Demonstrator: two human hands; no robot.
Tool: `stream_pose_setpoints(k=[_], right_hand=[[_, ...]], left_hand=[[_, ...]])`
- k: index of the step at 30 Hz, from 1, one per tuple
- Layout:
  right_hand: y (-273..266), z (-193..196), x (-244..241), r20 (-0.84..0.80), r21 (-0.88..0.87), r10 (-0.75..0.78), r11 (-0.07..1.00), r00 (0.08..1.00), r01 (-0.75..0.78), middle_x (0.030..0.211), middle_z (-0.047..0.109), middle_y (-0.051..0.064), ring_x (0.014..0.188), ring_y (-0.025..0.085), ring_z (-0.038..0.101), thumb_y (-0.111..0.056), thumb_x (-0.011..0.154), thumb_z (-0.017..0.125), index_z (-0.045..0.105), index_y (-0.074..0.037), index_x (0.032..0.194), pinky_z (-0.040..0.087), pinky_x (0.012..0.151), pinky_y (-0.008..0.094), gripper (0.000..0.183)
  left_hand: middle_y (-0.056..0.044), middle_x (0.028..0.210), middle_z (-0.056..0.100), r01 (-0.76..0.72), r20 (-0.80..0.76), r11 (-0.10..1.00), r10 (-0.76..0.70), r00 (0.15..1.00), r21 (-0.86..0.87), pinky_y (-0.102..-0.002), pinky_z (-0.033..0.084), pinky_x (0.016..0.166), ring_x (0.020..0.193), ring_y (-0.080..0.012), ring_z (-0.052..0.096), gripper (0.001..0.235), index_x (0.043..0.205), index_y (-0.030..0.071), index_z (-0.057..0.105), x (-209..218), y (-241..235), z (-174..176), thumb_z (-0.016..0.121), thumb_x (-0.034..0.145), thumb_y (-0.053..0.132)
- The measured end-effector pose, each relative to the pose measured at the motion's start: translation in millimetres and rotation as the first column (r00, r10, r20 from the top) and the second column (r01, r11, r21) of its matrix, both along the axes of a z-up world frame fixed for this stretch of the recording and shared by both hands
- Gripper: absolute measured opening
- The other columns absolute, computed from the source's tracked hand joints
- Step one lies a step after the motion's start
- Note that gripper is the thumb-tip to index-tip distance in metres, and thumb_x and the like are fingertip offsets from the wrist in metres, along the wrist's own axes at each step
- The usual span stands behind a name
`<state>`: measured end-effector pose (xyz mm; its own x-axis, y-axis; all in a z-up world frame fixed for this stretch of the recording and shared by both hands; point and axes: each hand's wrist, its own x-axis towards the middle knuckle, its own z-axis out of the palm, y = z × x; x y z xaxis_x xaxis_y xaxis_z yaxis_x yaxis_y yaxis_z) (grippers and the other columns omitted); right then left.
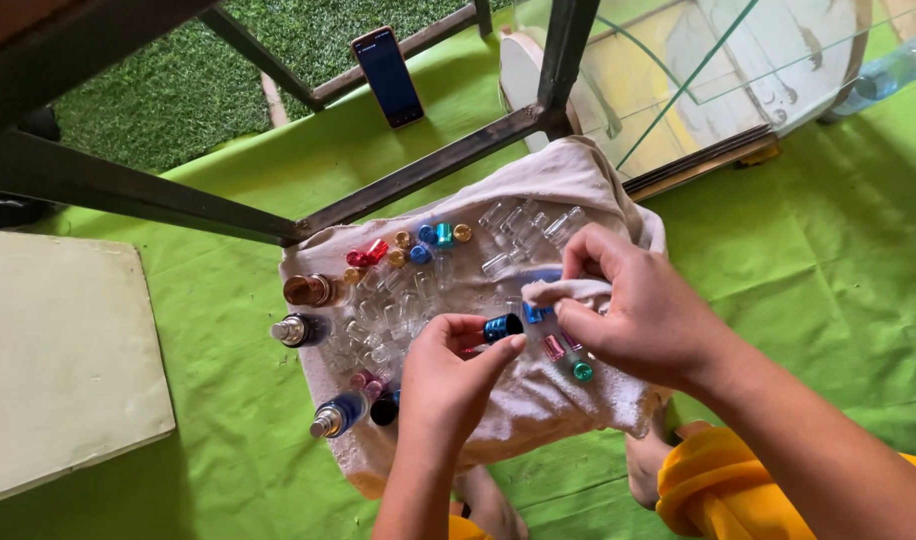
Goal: Assembling small perfume bottles by attaching sprayers and caps
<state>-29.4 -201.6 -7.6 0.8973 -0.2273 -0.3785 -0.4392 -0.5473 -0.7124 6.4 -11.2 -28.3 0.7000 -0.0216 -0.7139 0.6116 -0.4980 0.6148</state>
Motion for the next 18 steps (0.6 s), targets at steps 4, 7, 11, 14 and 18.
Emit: stream_pose_setpoints(k=[4, 7, 11, 14, 18], right_hand=[[2, 0, 0, -0.021, -0.119, 0.085, 0.989, 0.996, -0.087, 0.070, 0.066, -0.007, 0.063, 0.015, 0.055, -0.030, 0.066, 0.067, 0.061, -0.025, 0.077, 0.043, 0.061, 0.034, 0.014], [0, -4, 0, 0.086, -0.082, 0.067, 0.995, 0.994, -0.060, 0.074, 0.071, -0.008, 0.068, 0.012, 0.065, -0.028, 0.064, 0.071, 0.069, -0.024, 0.074, 0.047, 0.064, 0.032, 0.011], [4, -10, -3, 0.183, 0.116, 0.093, 0.986, 0.979, -0.116, 0.086, 0.075, 0.000, 0.085, 0.018, 0.072, -0.027, 0.074, 0.074, 0.081, -0.016, 0.083, 0.055, 0.078, 0.033, 0.015], [9, -10, -3, 0.200, 0.280, 0.062, 0.953, 0.978, -0.118, 0.090, 0.077, 0.006, 0.091, 0.022, 0.074, -0.020, 0.077, 0.075, 0.082, -0.013, 0.086, 0.057, 0.087, 0.035, 0.013], [14, -12, -5, 0.219, 0.358, 0.145, 0.908, 0.965, -0.218, 0.092, 0.074, 0.006, 0.093, 0.017, 0.068, -0.020, 0.083, 0.077, 0.085, -0.016, 0.093, 0.054, 0.089, 0.033, 0.014]], left_hand=[[-0.014, 0.090, 0.076, -0.228, -0.063, 0.892, 0.221, 0.973, -0.390, -0.027, 0.057, 0.070, 0.082, -0.0167, 0.069, 0.045, 0.100, 0.000, 0.067, -7, -5, -23, 0.092, 0.062, 0.002], [-0.019, 0.091, 0.078, -0.262, -0.085, 0.830, 0.253, 0.964, -0.492, -0.030, 0.060, 0.073, 0.084, -0.0206, 0.072, 0.048, 0.100, -0.002, 0.064, -8, -7, -29, 0.091, 0.061, -0.006], [-0.012, 0.082, 0.070, -0.221, -0.013, 0.814, 0.254, 0.967, -0.537, -0.027, 0.060, 0.069, 0.077, -0.0175, 0.069, 0.046, 0.107, 0.001, 0.062, -8, -6, -27, 0.090, 0.072, 0.006], [-0.013, 0.082, 0.072, -0.208, -0.008, 0.867, 0.230, 0.973, -0.453, -0.032, 0.063, 0.073, 0.080, -0.0224, 0.075, 0.048, 0.110, -0.001, 0.067, -9, -4, -22, 0.088, 0.079, 0.029], [-0.017, 0.063, 0.063, -0.315, -0.105, 0.857, 0.299, 0.948, -0.407, -0.036, 0.063, 0.060, 0.062, -0.0258, 0.074, 0.053, 0.078, 0.002, 0.057, -12, -9, -15, 0.081, 0.084, 0.047]])
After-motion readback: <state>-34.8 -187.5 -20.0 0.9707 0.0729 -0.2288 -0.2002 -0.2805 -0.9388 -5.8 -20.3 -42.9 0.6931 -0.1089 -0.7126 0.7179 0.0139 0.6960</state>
